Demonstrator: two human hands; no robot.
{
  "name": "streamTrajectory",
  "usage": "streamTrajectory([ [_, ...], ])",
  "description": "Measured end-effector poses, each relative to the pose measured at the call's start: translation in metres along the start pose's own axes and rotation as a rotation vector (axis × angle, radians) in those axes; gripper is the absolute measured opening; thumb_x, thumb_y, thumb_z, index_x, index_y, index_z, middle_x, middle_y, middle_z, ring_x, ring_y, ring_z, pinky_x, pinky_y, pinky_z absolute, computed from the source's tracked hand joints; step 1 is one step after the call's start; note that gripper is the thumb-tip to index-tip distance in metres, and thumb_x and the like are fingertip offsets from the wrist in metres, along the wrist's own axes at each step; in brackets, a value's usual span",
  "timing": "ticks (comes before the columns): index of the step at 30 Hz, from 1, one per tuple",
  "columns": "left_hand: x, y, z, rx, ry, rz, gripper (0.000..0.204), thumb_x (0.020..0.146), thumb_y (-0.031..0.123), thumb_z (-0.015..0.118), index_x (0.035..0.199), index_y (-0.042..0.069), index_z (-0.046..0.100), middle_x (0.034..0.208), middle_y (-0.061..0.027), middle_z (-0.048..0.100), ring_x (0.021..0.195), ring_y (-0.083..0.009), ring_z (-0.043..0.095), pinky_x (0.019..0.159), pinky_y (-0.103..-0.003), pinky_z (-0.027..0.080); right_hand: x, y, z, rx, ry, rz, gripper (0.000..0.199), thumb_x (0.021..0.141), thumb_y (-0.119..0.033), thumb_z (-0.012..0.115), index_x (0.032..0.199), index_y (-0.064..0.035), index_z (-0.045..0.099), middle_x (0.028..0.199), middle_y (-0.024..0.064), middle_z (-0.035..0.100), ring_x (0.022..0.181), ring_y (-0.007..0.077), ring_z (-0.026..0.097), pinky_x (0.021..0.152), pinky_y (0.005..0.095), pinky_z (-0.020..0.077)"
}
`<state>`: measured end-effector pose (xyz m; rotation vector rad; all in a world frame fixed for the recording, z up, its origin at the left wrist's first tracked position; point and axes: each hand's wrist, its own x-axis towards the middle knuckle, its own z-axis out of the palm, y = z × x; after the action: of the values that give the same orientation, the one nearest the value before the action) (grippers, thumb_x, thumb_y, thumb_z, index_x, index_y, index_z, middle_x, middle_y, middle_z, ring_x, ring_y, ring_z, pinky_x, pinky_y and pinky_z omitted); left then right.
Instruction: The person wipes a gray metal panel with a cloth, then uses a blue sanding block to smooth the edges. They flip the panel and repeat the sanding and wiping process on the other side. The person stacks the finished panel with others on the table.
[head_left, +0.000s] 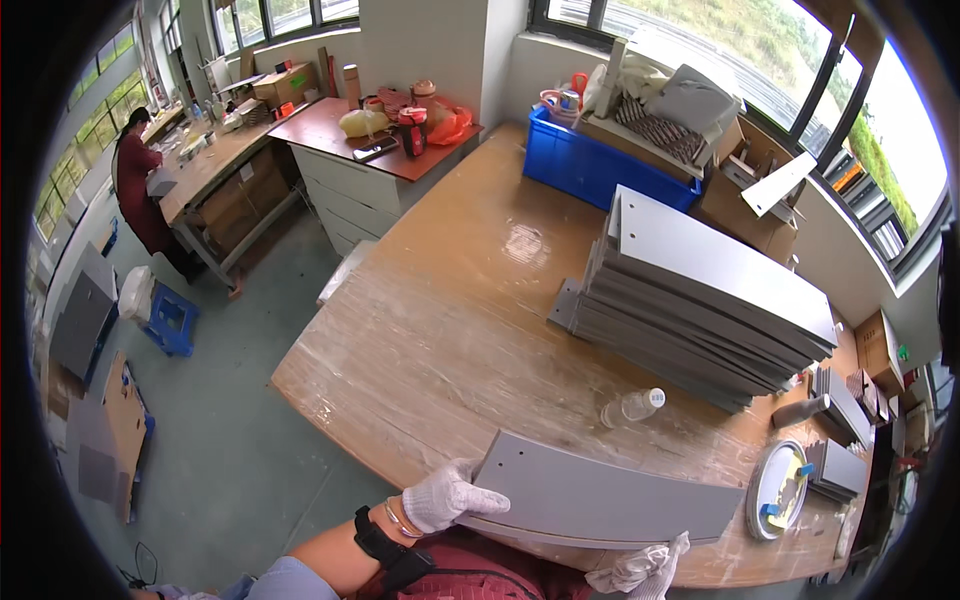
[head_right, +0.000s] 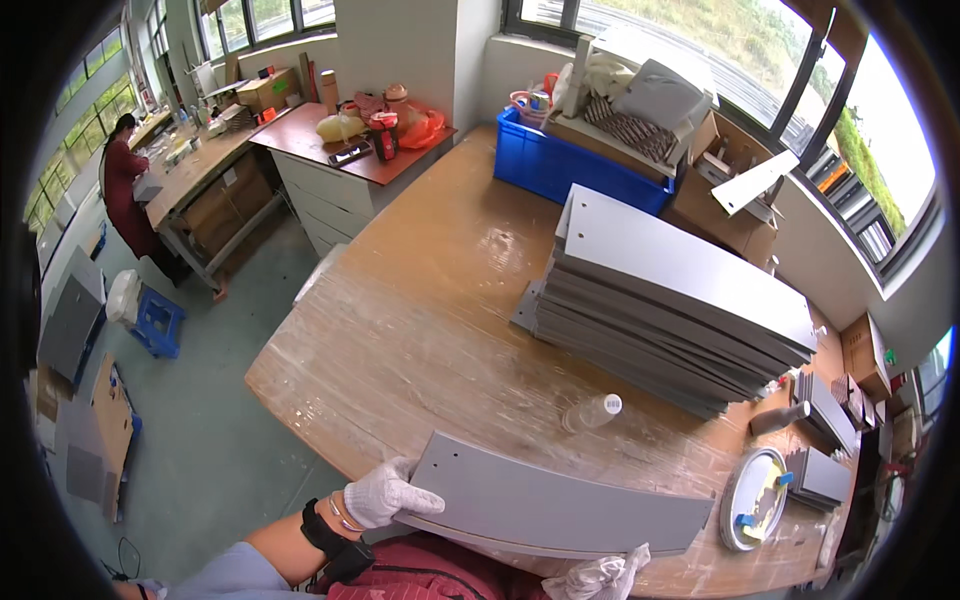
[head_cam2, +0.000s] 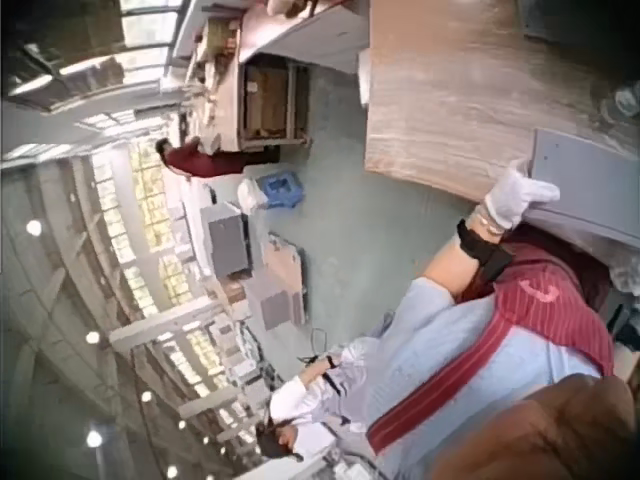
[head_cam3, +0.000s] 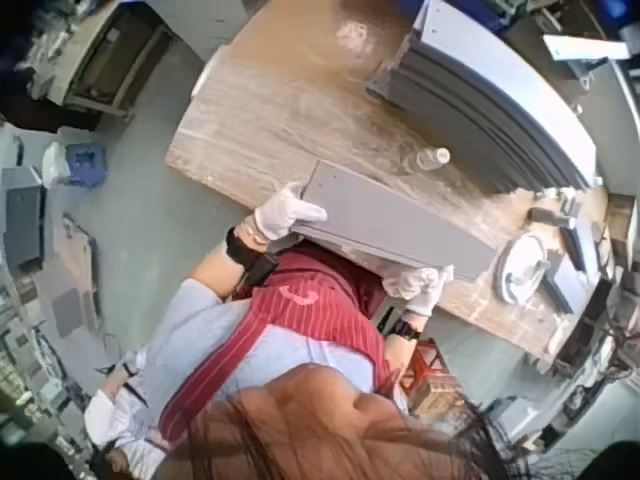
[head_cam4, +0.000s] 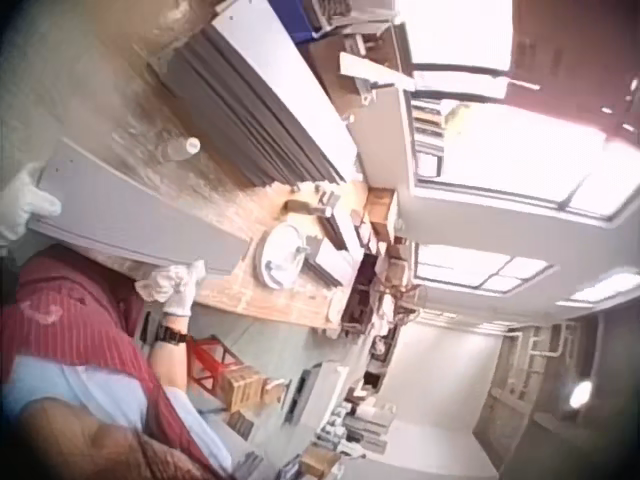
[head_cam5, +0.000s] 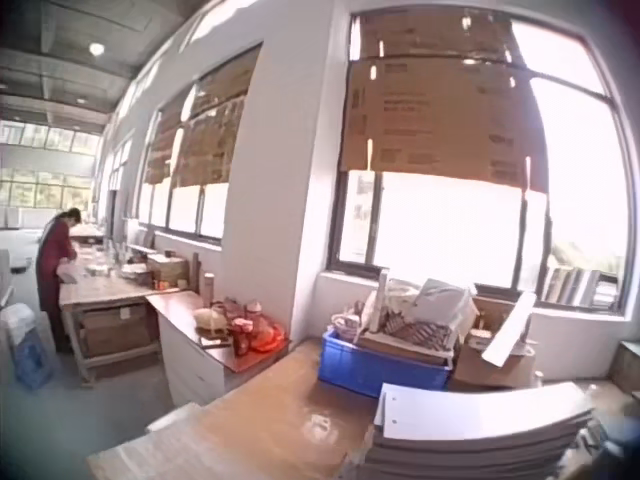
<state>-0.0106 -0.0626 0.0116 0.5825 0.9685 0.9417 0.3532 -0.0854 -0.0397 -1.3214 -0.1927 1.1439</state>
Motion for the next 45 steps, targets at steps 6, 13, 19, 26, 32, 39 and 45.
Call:
streamTrajectory([
  [6, -0.059, -0.024, -0.083, -0.701, 0.044, 0.234, 0.056, 0.08, -0.007, 0.067, 0.135, -0.006, 0.056, 0.124, -0.0201, 0.067, 0.113, -0.0326, 0.068, 0.103, -0.043, 0.053, -0.035, -0.046, 0.046, -0.187, -0.067, -0.1, 0.021, 0.103, -0.028, 0.061, 0.089, -0.0122, 0.06, 0.082, -0.0003, 0.055, 0.063, 0.0097, 0.051, 0.053, 0.0268, 0.0431],
  [13, -0.119, -0.049, -0.141, -1.088, 0.184, 0.609, 0.054, 0.075, -0.003, 0.063, 0.128, -0.01, 0.056, 0.116, -0.0275, 0.067, 0.099, -0.043, 0.071, 0.076, -0.055, 0.063, -0.03, -0.041, 0.112, -0.746, -0.67, -0.641, 0.017, 0.102, -0.025, 0.062, 0.092, -0.0121, 0.059, 0.076, -0.0014, 0.053, 0.058, 0.0091, 0.048, 0.05, 0.0252, 0.0406],
  [19, -0.109, -0.044, -0.172, -1.054, 0.541, 0.609, 0.032, 0.076, 0.006, 0.061, 0.106, -0.005, 0.063, 0.095, -0.0218, 0.072, 0.071, -0.0372, 0.074, 0.047, -0.044, 0.062, -0.001, -0.011, 0.085, -0.416, -0.431, 0.055, 0.021, 0.104, -0.024, 0.062, 0.089, -0.0096, 0.057, 0.066, -0.0004, 0.053, 0.05, 0.009, 0.047, 0.044, 0.0242, 0.037],
  [26, -0.014, -0.028, -0.242, -0.906, 0.744, 0.582, 0.018, 0.077, 0.008, 0.065, 0.095, 0.008, 0.062, 0.086, -0.0061, 0.07, 0.068, -0.0269, 0.071, 0.053, -0.036, 0.059, -0.016, -0.034, 0.07, -0.398, -0.265, -0.154, 0.017, 0.104, -0.022, 0.06, 0.098, -0.007, 0.063, 0.062, -0.0005, 0.053, 0.045, 0.0087, 0.043, 0.042, 0.0228, 0.0347],
  [32, 0.053, -0.01, -0.277, -0.906, 0.806, 0.5, 0.026, 0.077, 0.008, 0.067, 0.103, 0.011, 0.061, 0.091, -0.0047, 0.068, 0.08, -0.0255, 0.068, 0.068, -0.04, 0.058, -0.046, -0.07, 0.074, -0.432, -0.178, -0.314, 0.044, 0.102, -0.012, 0.059, 0.144, -0.0007, 0.056, 0.071, -0.004, 0.056, 0.052, 0.0057, 0.045, 0.058, 0.0207, 0.048],
  [39, 0.078, -0.021, -0.298, -0.938, 0.872, 0.463, 0.024, 0.08, 0.006, 0.064, 0.104, 0.01, 0.062, 0.097, -0.0061, 0.069, 0.085, -0.0267, 0.069, 0.075, -0.041, 0.06, -0.022, -0.056, 0.045, -0.409, -0.102, -0.204, 0.032, 0.099, -0.006, 0.063, 0.13, -0.0007, 0.067, 0.072, -0.0063, 0.054, 0.053, 0.0036, 0.043, 0.064, 0.0216, 0.0516],
  [45, 0.066, -0.008, -0.289, -0.47, 1.168, 0.262, 0.054, 0.08, 0.004, 0.067, 0.131, 0.004, 0.053, 0.119, -0.0123, 0.065, 0.108, -0.0308, 0.063, 0.093, -0.046, 0.053, -0.01, -0.062, 0.079, -0.407, -0.034, -0.154, 0.029, 0.097, -0.006, 0.068, 0.126, -0.0049, 0.069, 0.081, -0.0032, 0.057, 0.054, 0.0072, 0.049, 0.063, 0.0234, 0.0521],
])
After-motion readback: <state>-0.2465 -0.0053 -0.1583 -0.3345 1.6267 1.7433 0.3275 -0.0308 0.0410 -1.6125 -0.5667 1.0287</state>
